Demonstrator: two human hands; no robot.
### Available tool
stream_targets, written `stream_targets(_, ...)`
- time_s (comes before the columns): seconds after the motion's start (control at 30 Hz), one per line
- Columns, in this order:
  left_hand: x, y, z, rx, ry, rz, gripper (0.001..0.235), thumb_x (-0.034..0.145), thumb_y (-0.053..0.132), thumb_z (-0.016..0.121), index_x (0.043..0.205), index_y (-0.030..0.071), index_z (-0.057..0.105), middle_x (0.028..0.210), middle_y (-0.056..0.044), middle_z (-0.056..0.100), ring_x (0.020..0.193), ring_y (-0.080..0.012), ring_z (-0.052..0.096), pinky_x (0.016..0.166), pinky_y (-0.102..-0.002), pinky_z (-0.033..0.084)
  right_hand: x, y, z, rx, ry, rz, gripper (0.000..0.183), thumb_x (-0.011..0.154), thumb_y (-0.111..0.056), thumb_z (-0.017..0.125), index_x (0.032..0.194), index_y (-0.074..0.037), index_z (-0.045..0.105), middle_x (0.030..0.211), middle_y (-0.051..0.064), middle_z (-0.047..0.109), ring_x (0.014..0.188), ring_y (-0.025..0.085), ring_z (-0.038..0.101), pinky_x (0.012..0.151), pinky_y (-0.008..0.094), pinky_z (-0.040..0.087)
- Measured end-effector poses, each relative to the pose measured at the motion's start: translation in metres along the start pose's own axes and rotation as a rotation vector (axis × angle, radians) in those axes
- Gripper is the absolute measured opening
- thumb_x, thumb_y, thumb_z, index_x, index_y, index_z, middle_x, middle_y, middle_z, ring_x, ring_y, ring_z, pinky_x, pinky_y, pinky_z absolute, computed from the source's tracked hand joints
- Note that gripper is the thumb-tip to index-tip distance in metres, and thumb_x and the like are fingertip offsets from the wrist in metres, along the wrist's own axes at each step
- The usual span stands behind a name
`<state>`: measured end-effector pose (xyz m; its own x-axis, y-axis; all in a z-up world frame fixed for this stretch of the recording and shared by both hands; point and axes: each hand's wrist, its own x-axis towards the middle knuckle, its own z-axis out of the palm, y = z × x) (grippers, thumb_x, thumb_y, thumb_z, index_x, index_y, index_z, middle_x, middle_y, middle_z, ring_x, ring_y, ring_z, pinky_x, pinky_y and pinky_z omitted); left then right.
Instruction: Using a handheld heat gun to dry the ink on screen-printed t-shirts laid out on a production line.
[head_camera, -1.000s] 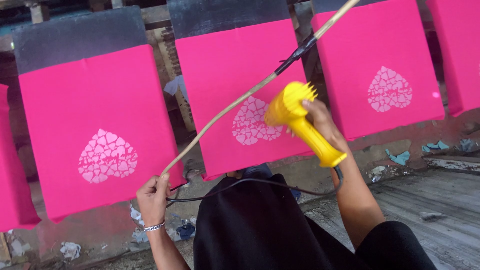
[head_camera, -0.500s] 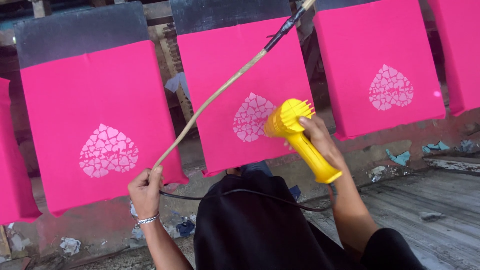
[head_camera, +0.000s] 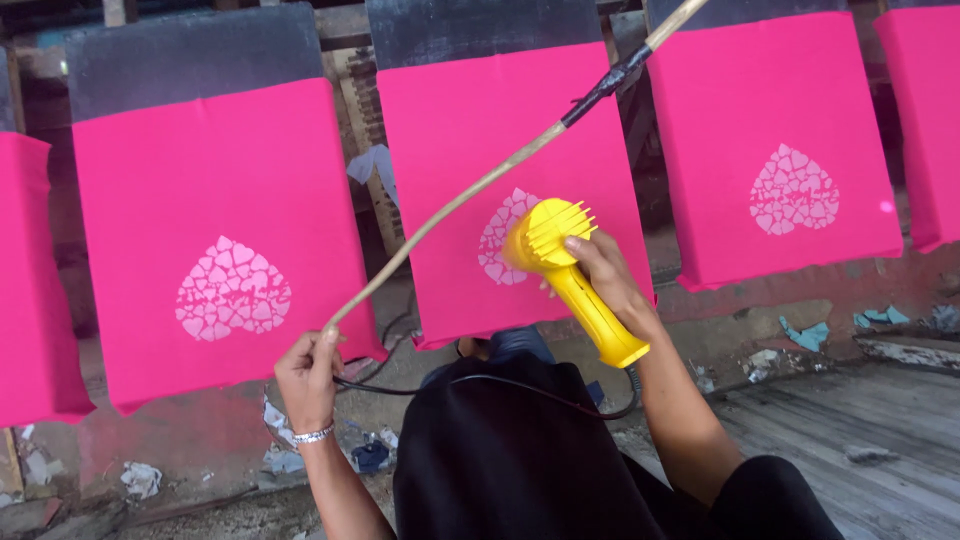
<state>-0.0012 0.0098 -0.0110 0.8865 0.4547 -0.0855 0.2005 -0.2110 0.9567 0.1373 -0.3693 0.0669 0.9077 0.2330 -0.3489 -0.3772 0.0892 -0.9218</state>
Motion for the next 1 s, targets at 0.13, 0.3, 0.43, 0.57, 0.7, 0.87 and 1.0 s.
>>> stream_targets(0.13, -0.004, 0.002, 0.003, 0.008, -0.001, -0.042, 0.03, 0.1, 0.024, 0.071, 0.077, 0.004, 0.071, 0.045, -0.007, 0.051, 0.043, -0.0111, 0.041, 0.054, -0.027, 0.039, 0.014, 0.005, -0.019, -0.084, 0.013, -0.06, 0.045, 0.09, -0.037, 0.069, 0.112, 0.002, 0.061, 0.078, 0.026, 0.063, 0.063, 0.04, 0.073, 0.059, 0.052, 0.064)
stream_targets(0.3, -0.013, 0.006, 0.007, -0.004, 0.039, -0.014, 0.04, 0.097, 0.022, 0.074, 0.063, 0.005, 0.063, 0.045, -0.007, 0.051, 0.046, -0.0099, 0.038, 0.053, -0.027, 0.036, 0.008, 0.005, -0.014, 0.066, -0.094, -0.031, 0.058, 0.089, -0.051, 0.061, 0.105, 0.004, 0.06, 0.068, 0.029, 0.065, 0.057, 0.039, 0.073, 0.05, 0.047, 0.062)
stream_targets(0.43, -0.016, 0.011, 0.012, -0.038, 0.049, 0.003, 0.048, 0.102, 0.023, 0.07, 0.06, 0.007, 0.054, 0.051, -0.01, 0.058, 0.051, -0.0114, 0.039, 0.057, -0.028, 0.036, 0.038, 0.044, -0.036, 0.2, -0.092, -0.047, 0.063, 0.091, -0.056, 0.058, 0.109, 0.004, 0.058, 0.071, 0.029, 0.066, 0.059, 0.038, 0.073, 0.051, 0.046, 0.062)
stream_targets(0.57, -0.011, 0.011, 0.01, 0.004, 0.011, 0.012, 0.05, 0.1, 0.021, 0.07, 0.057, 0.008, 0.048, 0.053, -0.01, 0.062, 0.051, -0.0133, 0.039, 0.057, -0.028, 0.036, 0.039, 0.031, -0.042, 0.276, 0.049, -0.099, 0.073, 0.087, -0.064, 0.057, 0.117, 0.003, 0.058, 0.079, 0.029, 0.068, 0.061, 0.039, 0.073, 0.052, 0.047, 0.062)
stream_targets(0.7, -0.012, 0.005, 0.004, 0.045, 0.03, 0.009, 0.05, 0.097, 0.02, 0.073, 0.058, 0.009, 0.045, 0.047, -0.004, 0.047, 0.054, -0.0099, 0.034, 0.054, -0.028, 0.031, 0.036, 0.005, -0.051, 0.357, 0.38, -0.072, 0.076, 0.082, -0.064, 0.061, 0.127, -0.002, 0.064, 0.102, 0.022, 0.074, 0.079, 0.037, 0.074, 0.074, 0.045, 0.063)
stream_targets(0.87, -0.019, 0.017, 0.01, 0.008, 0.099, 0.012, 0.053, 0.098, 0.02, 0.072, 0.056, 0.01, 0.042, 0.045, -0.002, 0.038, 0.054, -0.0096, 0.032, 0.054, -0.026, 0.031, 0.023, -0.037, -0.019, 0.345, 0.399, -0.146, 0.086, 0.082, -0.069, 0.059, 0.138, -0.003, 0.061, 0.125, 0.023, 0.069, 0.107, 0.035, 0.072, 0.105, 0.044, 0.055)
stream_targets(1.0, -0.021, 0.014, 0.014, 0.023, 0.137, 0.03, 0.053, 0.098, 0.017, 0.072, 0.056, 0.013, 0.039, 0.047, 0.002, 0.034, 0.055, -0.0092, 0.034, 0.054, -0.027, 0.03, 0.035, -0.03, -0.023, 0.36, 0.361, -0.174, 0.085, 0.084, -0.067, 0.06, 0.14, -0.003, 0.059, 0.128, 0.023, 0.068, 0.111, 0.035, 0.071, 0.109, 0.047, 0.052)
